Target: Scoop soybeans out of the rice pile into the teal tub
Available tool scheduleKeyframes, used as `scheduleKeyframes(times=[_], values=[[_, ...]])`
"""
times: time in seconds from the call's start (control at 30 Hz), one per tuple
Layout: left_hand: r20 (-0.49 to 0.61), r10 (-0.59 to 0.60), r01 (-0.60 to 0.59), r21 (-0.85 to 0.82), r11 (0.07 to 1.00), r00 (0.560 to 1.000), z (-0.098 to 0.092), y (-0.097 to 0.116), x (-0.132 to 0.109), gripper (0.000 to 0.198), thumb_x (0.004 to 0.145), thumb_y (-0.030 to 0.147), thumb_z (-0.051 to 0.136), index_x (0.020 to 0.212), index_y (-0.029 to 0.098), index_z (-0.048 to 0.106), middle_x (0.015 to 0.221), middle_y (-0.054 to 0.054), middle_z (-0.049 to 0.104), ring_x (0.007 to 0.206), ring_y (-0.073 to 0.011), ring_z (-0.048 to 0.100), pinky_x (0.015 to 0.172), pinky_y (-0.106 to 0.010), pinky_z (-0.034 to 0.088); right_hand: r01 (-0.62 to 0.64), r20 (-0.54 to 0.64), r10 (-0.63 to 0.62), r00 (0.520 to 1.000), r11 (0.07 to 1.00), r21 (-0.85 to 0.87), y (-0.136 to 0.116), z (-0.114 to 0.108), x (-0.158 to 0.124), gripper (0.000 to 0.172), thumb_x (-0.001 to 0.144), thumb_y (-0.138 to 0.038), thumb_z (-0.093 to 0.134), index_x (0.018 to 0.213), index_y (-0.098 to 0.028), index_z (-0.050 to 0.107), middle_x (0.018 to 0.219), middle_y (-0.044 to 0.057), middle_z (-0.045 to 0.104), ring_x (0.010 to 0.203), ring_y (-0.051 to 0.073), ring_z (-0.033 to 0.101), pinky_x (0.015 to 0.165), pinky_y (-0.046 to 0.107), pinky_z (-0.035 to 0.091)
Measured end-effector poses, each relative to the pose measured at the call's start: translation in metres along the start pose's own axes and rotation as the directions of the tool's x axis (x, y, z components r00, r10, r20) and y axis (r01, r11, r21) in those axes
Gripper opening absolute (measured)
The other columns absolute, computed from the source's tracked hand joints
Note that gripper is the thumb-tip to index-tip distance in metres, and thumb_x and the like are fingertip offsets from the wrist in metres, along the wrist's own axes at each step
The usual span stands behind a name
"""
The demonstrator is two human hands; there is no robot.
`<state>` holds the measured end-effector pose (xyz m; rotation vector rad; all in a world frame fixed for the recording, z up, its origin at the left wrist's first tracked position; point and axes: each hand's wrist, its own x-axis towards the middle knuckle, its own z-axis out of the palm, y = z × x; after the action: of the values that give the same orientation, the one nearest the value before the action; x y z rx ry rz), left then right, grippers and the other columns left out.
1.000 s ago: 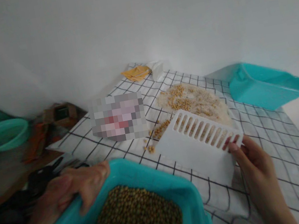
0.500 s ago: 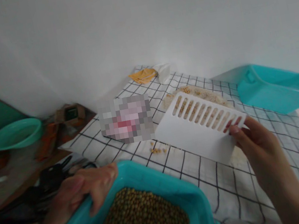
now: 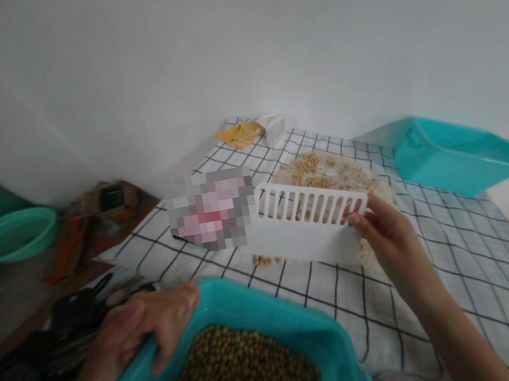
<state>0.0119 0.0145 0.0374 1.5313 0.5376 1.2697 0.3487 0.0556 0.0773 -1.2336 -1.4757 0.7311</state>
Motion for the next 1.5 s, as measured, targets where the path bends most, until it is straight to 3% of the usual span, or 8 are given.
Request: scheduleKeyframes(times=[0.33, 0.5, 0.63, 0.77, 0.9, 1.07, 1.3, 1.5], values=[[0.083, -0.021, 0.016, 0.059, 0.998, 0.996, -0.005, 0.001, -0.001, 0.068, 0.114, 0.046, 0.026, 0.056, 0.020, 0.050, 0.047, 0.002, 0.050, 0.050, -0.0169, 0.048, 0.077, -0.037, 0.047, -0.132, 0.037, 0.131, 0.991, 0.991, 0.016, 0.002, -0.017, -0.017, 0.024, 0.091, -0.048, 0.081, 0.108, -0.030, 0.084, 0.101, 0.005, 0.086, 0.087, 0.023, 0.081, 0.077, 0.030, 0.066], [-0.073, 0.076, -0.077, -0.018, 0.997, 0.994, -0.001, -0.003, 0.001, 0.069, 0.114, 0.038, 0.027, 0.050, 0.020, 0.045, 0.039, 0.003, 0.040, 0.042, -0.0147, 0.037, 0.070, -0.036, 0.044, -0.224, -0.035, 0.225, 0.974, 0.974, 0.020, 0.006, -0.023, -0.027, 0.029, 0.086, -0.052, 0.084, 0.101, -0.027, 0.085, 0.096, 0.007, 0.086, 0.078, 0.023, 0.079, 0.067, 0.028, 0.064], [0.121, -0.021, 0.011, 0.080, 0.997, 0.992, -0.011, 0.001, 0.002, 0.071, 0.114, 0.045, 0.027, 0.052, 0.021, 0.052, 0.043, -0.001, 0.054, 0.047, -0.0186, 0.051, 0.076, -0.040, 0.050, -0.300, -0.031, 0.301, 0.953, 0.954, 0.015, 0.012, -0.029, -0.037, 0.032, 0.087, -0.050, 0.084, 0.108, -0.026, 0.085, 0.097, 0.007, 0.086, 0.078, 0.023, 0.079, 0.067, 0.029, 0.064], [0.114, -0.020, 0.012, 0.073, 0.997, 0.993, -0.015, 0.004, 0.002, 0.071, 0.114, 0.046, 0.026, 0.053, 0.020, 0.052, 0.044, 0.000, 0.052, 0.049, -0.0173, 0.050, 0.078, -0.038, 0.049, -0.321, -0.086, 0.324, 0.942, 0.946, 0.041, 0.013, -0.031, -0.043, 0.033, 0.088, -0.049, 0.083, 0.112, -0.027, 0.085, 0.099, 0.007, 0.086, 0.081, 0.023, 0.079, 0.073, 0.030, 0.065], [0.116, -0.014, 0.005, 0.075, 0.997, 0.993, -0.014, 0.004, 0.003, 0.071, 0.114, 0.045, 0.025, 0.053, 0.020, 0.052, 0.044, 0.000, 0.052, 0.048, -0.0171, 0.049, 0.076, -0.038, 0.049, -0.325, -0.039, 0.326, 0.944, 0.945, 0.037, 0.016, -0.032, -0.042, 0.035, 0.085, -0.051, 0.085, 0.109, -0.026, 0.085, 0.097, 0.008, 0.086, 0.082, 0.025, 0.080, 0.073, 0.033, 0.066], [0.128, -0.027, 0.016, 0.085, 0.996, 0.991, -0.015, 0.003, 0.003, 0.071, 0.114, 0.045, 0.026, 0.053, 0.020, 0.052, 0.045, 0.000, 0.054, 0.048, -0.0176, 0.051, 0.076, -0.038, 0.050, -0.322, -0.042, 0.322, 0.946, 0.947, 0.005, 0.019, -0.029, -0.041, 0.034, 0.089, -0.050, 0.082, 0.111, -0.025, 0.084, 0.098, 0.007, 0.085, 0.079, 0.024, 0.079, 0.062, 0.028, 0.061], [0.148, -0.004, -0.006, 0.069, 0.998, 0.989, -0.013, 0.003, 0.005, 0.071, 0.115, 0.043, 0.025, 0.054, 0.020, 0.053, 0.043, -0.001, 0.054, 0.046, -0.0173, 0.049, 0.072, -0.038, 0.048, -0.328, 0.012, 0.328, 0.945, 0.944, 0.037, 0.010, -0.016, -0.042, 0.035, 0.086, -0.054, 0.084, 0.102, -0.023, 0.084, 0.094, 0.009, 0.085, 0.075, 0.023, 0.079, 0.063, 0.027, 0.062], [0.095, -0.023, 0.013, 0.104, 0.994, 0.995, -0.012, 0.003, 0.003, 0.071, 0.114, 0.045, 0.026, 0.053, 0.021, 0.052, 0.044, 0.000, 0.052, 0.047, -0.0181, 0.050, 0.077, -0.040, 0.050, -0.353, 0.028, 0.352, 0.935, 0.929, 0.107, 0.005, -0.007, -0.043, 0.034, 0.083, -0.054, 0.084, 0.096, -0.024, 0.084, 0.092, 0.008, 0.086, 0.076, 0.025, 0.080, 0.068, 0.032, 0.064]])
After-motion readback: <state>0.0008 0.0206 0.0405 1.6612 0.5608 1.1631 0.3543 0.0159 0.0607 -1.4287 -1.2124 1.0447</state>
